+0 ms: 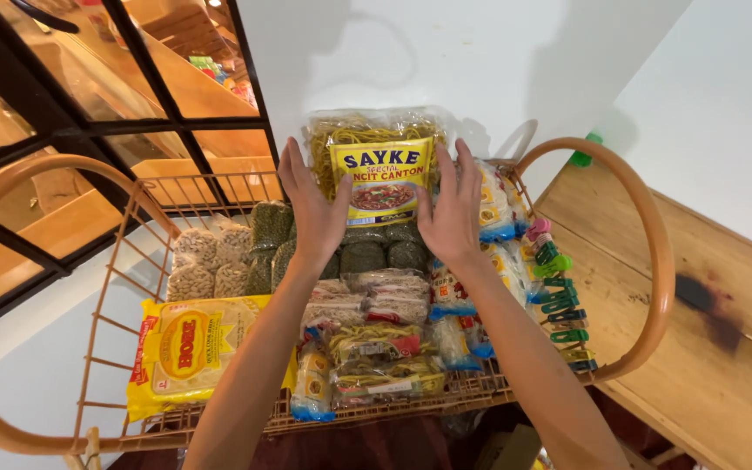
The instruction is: Stocking grocery items from a cardboard box onto a wire display shelf.
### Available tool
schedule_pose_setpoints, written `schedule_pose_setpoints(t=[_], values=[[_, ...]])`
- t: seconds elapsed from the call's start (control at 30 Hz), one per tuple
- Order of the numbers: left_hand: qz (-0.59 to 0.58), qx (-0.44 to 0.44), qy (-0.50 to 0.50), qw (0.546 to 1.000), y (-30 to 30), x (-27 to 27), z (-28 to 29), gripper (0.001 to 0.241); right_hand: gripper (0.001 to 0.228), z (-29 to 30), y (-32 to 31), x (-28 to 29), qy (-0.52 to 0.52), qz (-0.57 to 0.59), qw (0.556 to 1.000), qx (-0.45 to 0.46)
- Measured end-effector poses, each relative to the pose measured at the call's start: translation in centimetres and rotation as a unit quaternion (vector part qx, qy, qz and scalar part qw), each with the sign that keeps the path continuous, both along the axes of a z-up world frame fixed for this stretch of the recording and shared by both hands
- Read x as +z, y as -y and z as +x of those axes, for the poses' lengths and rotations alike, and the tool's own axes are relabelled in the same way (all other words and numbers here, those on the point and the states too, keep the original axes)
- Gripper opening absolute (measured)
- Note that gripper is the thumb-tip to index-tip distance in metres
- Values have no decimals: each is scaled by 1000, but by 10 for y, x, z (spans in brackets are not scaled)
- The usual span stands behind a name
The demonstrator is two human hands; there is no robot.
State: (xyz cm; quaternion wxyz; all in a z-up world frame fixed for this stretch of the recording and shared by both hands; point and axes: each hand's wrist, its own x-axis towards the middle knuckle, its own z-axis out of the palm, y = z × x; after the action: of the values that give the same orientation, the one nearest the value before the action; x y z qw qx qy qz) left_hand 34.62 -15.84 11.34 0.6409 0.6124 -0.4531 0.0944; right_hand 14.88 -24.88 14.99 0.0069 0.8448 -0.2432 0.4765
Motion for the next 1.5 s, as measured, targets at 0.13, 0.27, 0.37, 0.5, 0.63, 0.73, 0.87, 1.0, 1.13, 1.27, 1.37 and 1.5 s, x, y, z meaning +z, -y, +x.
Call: schedule_pose_setpoints(t=[0.13,0.27,0.37,0.5,0.63,0.73,0.87,1.0,1.13,1.27,1.37,1.5], values=[[1,16,30,999,-10,-6,-3,96,65,-4,-8,-4,1,19,1000,1],[16,30,49,998,-18,-6,-8,97,65,-12,-19,-1,22,3,1000,13],[22,24,47,998,-31,-6,-21,94,64,-24,-33,-4,20,20,1000,7],[31,-5,25,999,-57,6,-53,89,59,-49,-53,-6,33,34,999,26],[44,-3,64,997,-78,13,-103,86,57,-85,-82,-7,54,42,996,49],[68,-49,41,996,-93,18,-149,78,57,-115,-104,-5,70,82,991,78],[-15,-226,-39,973,-106,14,-217,55,54,-170,-128,-15,113,159,972,131],[-10,-344,-62,937,-113,11,-288,43,51,-248,-144,-42,195,153,952,179],[9,-437,-112,893,-102,-13,-367,40,47,-336,-149,-72,252,159,947,122],[51,-519,-108,846,-81,-47,-444,34,42,-427,-149,-107,288,177,941,32],[101,-533,-105,834,-57,-96,-496,27,38,-484,-149,-137,267,214,938,-60],[217,-538,-157,799,-26,-149,-557,28,31,-555,-147,-185,235,276,918,-163]])
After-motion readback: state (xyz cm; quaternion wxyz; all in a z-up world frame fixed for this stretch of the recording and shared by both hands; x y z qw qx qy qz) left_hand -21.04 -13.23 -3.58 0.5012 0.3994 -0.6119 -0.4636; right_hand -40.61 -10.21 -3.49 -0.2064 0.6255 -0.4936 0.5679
